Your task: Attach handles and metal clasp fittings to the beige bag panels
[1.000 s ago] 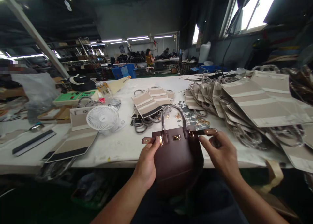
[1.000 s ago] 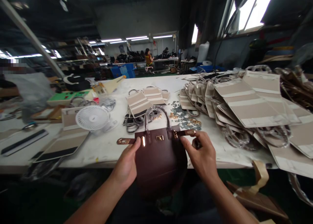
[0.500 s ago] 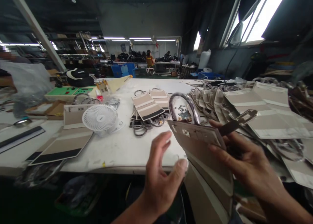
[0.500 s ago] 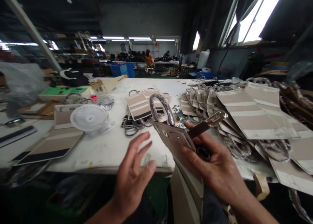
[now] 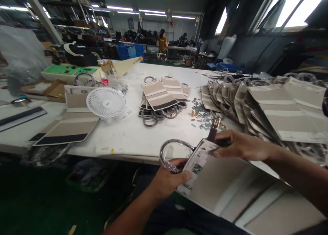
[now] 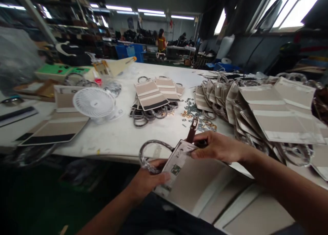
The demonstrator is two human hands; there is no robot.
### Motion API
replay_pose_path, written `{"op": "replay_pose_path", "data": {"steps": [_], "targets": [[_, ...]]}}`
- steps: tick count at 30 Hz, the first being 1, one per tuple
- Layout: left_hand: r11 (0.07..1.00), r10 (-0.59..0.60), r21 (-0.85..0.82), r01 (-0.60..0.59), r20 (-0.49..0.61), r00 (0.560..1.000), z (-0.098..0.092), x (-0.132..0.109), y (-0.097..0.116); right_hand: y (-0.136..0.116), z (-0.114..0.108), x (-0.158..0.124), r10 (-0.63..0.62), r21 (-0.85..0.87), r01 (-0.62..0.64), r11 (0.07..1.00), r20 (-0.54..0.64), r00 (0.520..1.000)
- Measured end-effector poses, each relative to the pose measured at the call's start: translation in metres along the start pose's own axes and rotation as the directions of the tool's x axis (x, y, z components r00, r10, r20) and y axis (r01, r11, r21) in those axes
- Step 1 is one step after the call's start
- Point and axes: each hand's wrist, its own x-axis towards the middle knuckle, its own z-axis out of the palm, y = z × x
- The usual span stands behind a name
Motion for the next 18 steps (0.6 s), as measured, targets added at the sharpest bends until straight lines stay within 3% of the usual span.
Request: {"op": "replay_pose_path", "data": {"steps": [2,3,6,9,12,14,16,18], "targets": [[0.987,-0.109,-0.126,0.101,-0.062,0.992,0.001,0.001,-0.040,0.025,0.007,0.014,0.146,-0.042,-0.140,0.989,0.255,0.956],[0.976,-0.150,-0.174,0.135,-0.078,0.986,0.001,0.002,-0.058,0.037,0.009,0.020,0.190,-0.064,-0.179,0.982,0.324,0.927],[0.950,-0.206,-0.270,0.154,-0.179,0.962,0.001,0.009,-0.095,0.068,0.011,0.041,0.262,-0.147,-0.222,0.964,0.374,0.890],[0.943,-0.203,-0.316,0.103,-0.303,0.931,0.002,0.019,-0.113,0.093,0.007,0.063,0.321,-0.301,-0.209,0.930,0.394,0.861],[0.941,-0.196,-0.330,0.071,-0.364,0.911,0.008,0.029,-0.119,0.107,0.001,0.079,0.343,-0.468,-0.178,0.866,0.294,0.892],[0.942,-0.197,-0.330,0.062,-0.393,0.898,0.013,0.033,-0.120,0.107,-0.001,0.079,0.312,-0.545,-0.187,0.817,0.146,0.939],[0.935,-0.215,-0.351,0.062,-0.418,0.882,0.020,0.035,-0.121,0.099,0.003,0.069,0.193,-0.575,-0.183,0.798,-0.044,0.980],[0.916,-0.259,-0.392,0.079,-0.431,0.864,0.024,0.036,-0.120,0.087,0.013,0.052,0.034,-0.531,-0.159,0.832,-0.237,0.971]]}}
